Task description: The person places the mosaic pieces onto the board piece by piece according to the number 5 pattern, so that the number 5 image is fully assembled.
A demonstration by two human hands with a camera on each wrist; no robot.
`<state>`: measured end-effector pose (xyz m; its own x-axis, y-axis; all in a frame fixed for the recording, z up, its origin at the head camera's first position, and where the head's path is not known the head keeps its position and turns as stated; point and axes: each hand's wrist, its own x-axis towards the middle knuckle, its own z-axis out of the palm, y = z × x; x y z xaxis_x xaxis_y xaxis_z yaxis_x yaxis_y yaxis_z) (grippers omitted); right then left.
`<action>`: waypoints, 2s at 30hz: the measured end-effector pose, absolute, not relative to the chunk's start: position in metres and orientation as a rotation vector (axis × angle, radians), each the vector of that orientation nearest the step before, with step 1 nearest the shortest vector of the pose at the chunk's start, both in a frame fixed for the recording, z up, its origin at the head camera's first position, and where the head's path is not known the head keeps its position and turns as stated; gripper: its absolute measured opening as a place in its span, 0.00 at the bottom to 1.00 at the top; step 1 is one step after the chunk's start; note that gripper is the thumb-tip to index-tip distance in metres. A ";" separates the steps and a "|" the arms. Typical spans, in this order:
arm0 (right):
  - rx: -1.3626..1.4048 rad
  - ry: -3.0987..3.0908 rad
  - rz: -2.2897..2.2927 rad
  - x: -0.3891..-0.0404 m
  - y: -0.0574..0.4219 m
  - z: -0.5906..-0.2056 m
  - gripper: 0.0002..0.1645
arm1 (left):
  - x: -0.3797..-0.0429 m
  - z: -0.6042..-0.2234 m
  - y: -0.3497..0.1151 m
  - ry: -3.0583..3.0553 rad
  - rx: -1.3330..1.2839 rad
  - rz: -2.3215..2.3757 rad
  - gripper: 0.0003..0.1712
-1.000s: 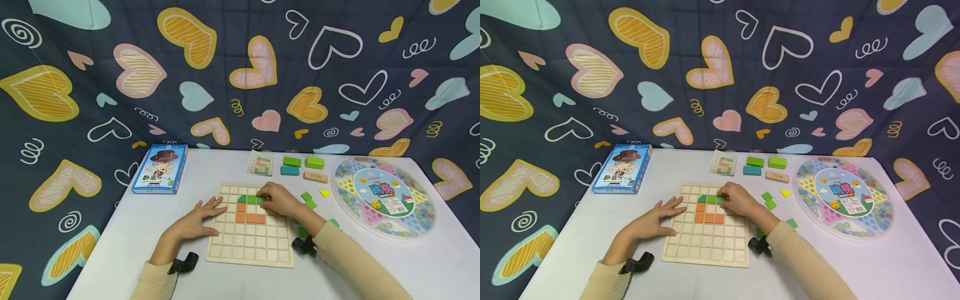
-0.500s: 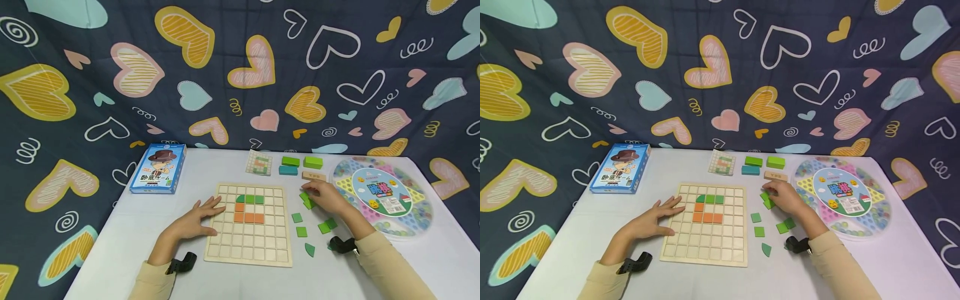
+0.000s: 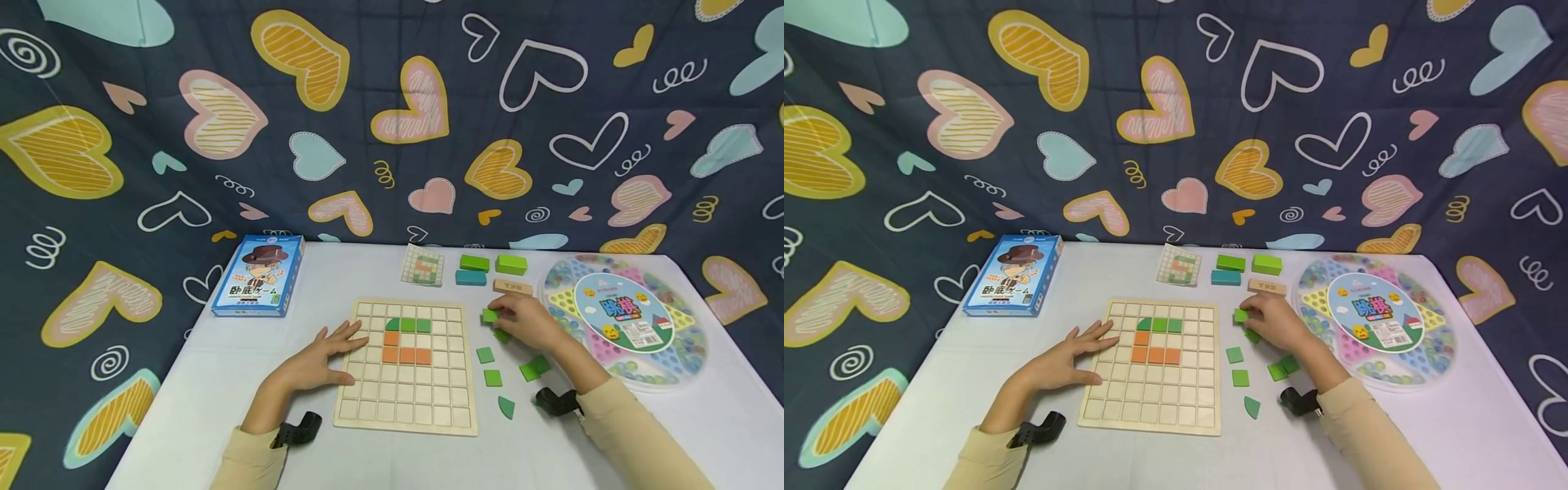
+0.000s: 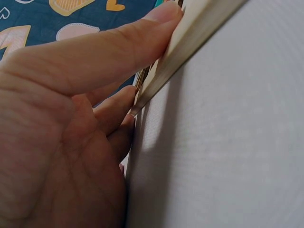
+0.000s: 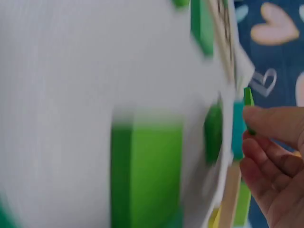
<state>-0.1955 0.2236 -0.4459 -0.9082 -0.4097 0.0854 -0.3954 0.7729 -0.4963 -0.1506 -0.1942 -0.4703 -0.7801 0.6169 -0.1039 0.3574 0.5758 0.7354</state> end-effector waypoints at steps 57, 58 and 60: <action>-0.369 2.764 -1.130 -0.172 0.232 -0.439 0.07 | -0.151 -0.469 -0.194 2.478 0.776 1.002 0.42; -0.381 2.739 -1.160 -0.169 0.224 -0.440 0.08 | -0.151 -0.470 -0.194 2.478 0.777 1.004 0.42; -0.403 2.680 -1.205 -0.164 0.206 -0.441 0.10 | -0.151 -0.470 -0.195 2.480 0.781 1.006 0.42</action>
<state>-0.1641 0.2059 -0.4410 -0.9479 -0.3148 -0.0487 -0.1725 0.6359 -0.7522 -0.1505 -0.1945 -0.4704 -0.7859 0.6081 -0.1121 0.3582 0.5955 0.7190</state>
